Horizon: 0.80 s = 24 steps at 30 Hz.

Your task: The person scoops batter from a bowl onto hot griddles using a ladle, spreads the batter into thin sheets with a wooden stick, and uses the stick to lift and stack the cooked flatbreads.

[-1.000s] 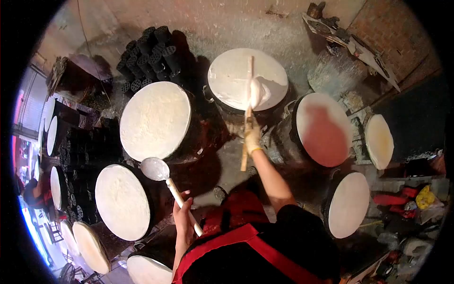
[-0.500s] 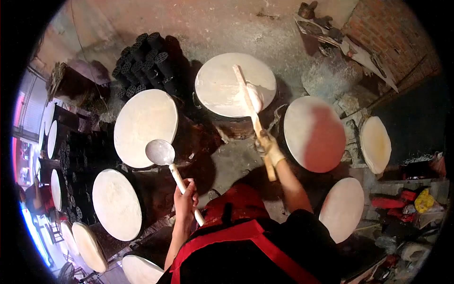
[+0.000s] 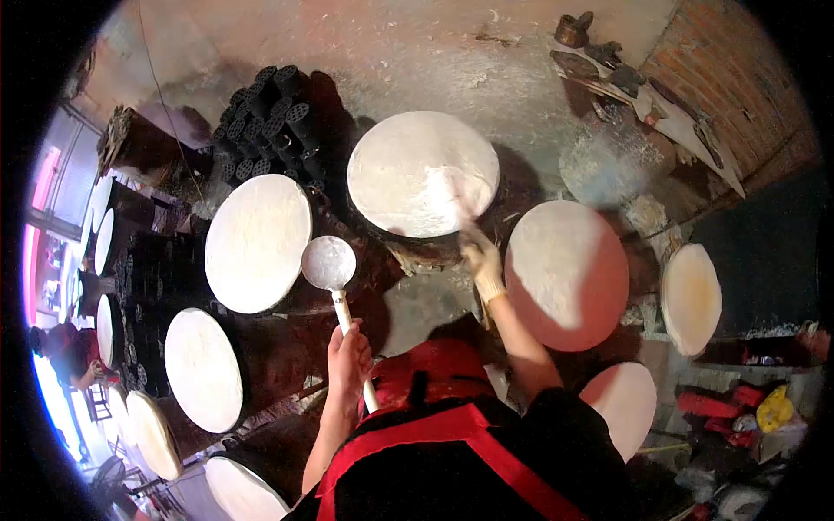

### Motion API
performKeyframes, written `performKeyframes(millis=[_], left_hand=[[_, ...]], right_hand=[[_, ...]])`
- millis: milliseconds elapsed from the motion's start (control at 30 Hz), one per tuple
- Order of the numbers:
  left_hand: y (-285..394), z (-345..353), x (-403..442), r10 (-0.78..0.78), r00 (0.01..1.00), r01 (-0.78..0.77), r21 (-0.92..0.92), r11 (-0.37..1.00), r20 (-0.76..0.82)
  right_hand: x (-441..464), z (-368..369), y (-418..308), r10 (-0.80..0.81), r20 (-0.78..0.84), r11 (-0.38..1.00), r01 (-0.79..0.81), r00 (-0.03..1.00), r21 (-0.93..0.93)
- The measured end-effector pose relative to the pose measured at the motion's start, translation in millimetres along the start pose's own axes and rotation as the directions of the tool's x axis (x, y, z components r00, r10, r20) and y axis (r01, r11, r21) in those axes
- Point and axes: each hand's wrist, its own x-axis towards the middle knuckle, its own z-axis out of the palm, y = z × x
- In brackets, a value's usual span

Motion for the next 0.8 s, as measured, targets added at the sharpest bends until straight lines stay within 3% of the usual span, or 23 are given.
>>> performKeyframes(millis=[33, 100, 133, 200, 233, 300, 333, 400, 433, 500, 533, 633, 733, 800], left_hand=[[-1, 1, 1, 0.014, 1.0, -0.014, -0.001, 1.0, 0.0], [-4, 2, 3, 0.015, 1.0, -0.015, 0.045, 0.999, -0.006], [-6, 2, 9, 0.009, 1.0, -0.008, 0.09, 0.996, -0.01], [-4, 1, 15, -0.041, 0.998, 0.036, 0.118, 0.992, 0.041], [-4, 1, 16, -0.054, 0.996, 0.045, 0.123, 0.991, 0.07], [4, 10, 14, -0.098, 0.991, 0.083, 0.156, 0.984, 0.09], [7, 12, 14, -0.139, 0.985, 0.121, 0.161, 0.98, 0.103], [6, 10, 24, -0.142, 0.982, 0.117, 0.188, 0.975, 0.124], [5, 9, 30, -0.149, 0.98, 0.12, 0.203, 0.972, 0.133], [10, 12, 48, -0.176, 0.977, 0.152, 0.19, 0.97, 0.119], [12, 13, 62, -0.156, 0.978, 0.124, 0.214, 0.969, 0.141], [17, 22, 112, -0.087, 0.973, 0.026, 0.27, 0.962, 0.215], [13, 47, 165, -0.027, 0.955, -0.055, 0.266, 0.962, 0.295], [-8, 64, 198, -0.037, 0.961, -0.028, 0.23, 0.973, 0.275]], right_hand=[[-2, -2, 5, 0.1, -0.08, 0.957, -0.073, 0.992, 0.281], [-6, -6, 15, 0.294, -0.237, 0.621, 0.003, 0.926, 0.784], [-14, 8, 22, 0.072, -0.227, 0.911, 0.029, 0.971, 0.411], [-23, 5, 20, 0.037, -0.105, 0.999, -0.037, 0.994, 0.0], [-30, 10, 7, 0.019, -0.043, 0.978, -0.028, 0.999, -0.208], [0, -5, 7, 0.141, -0.075, 0.983, -0.131, 0.987, 0.125], [16, -9, 10, 0.159, -0.196, 0.858, -0.037, 0.968, 0.513], [25, -20, 14, 0.017, -0.236, 0.98, 0.031, 0.972, 0.196], [18, -17, 5, -0.011, -0.198, 0.991, 0.037, 0.98, 0.131], [-2, -20, 10, 0.198, -0.01, 0.896, -0.177, 0.98, 0.408], [-16, -30, 18, 0.259, 0.001, 0.962, -0.258, 0.966, 0.087], [-50, -28, -1, 0.187, 0.008, 0.962, -0.184, 0.982, 0.202], [-52, -37, 13, 0.147, -0.246, 0.907, -0.031, 0.958, 0.42], [-54, -43, 29, 0.296, -0.068, 0.822, -0.218, 0.953, 0.527]])
